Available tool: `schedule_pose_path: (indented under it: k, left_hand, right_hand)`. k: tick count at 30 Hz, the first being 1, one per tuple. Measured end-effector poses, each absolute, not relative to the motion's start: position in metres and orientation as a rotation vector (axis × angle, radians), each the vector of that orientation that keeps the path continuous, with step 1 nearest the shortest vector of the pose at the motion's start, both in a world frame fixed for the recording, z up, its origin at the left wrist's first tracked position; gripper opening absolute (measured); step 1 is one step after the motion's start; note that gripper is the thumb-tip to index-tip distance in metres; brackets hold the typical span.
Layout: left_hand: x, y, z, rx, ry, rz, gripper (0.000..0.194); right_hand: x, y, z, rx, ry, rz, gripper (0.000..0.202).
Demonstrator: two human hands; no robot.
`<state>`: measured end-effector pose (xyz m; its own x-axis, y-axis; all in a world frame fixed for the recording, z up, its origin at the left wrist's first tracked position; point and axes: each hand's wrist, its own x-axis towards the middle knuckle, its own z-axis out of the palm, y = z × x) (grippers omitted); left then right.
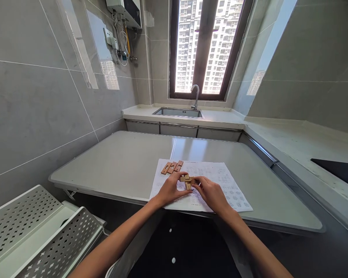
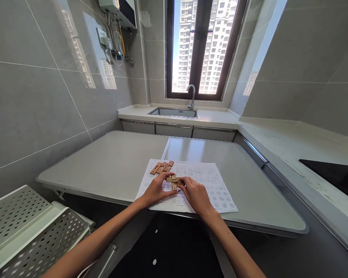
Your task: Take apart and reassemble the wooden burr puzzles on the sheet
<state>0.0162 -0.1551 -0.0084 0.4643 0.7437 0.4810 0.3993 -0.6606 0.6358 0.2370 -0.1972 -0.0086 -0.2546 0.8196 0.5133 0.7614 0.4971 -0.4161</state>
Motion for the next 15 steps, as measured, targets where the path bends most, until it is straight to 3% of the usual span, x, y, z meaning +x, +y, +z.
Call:
schedule_pose_path:
  k: [15]
  left_hand:
    - [0.0161,-0.1563,-0.0074,2.253,0.912,1.070,0.066]
  right_hand:
    - [0.2306,-0.2014,-0.0103,-1.344,-2.010,-0.008,0.028]
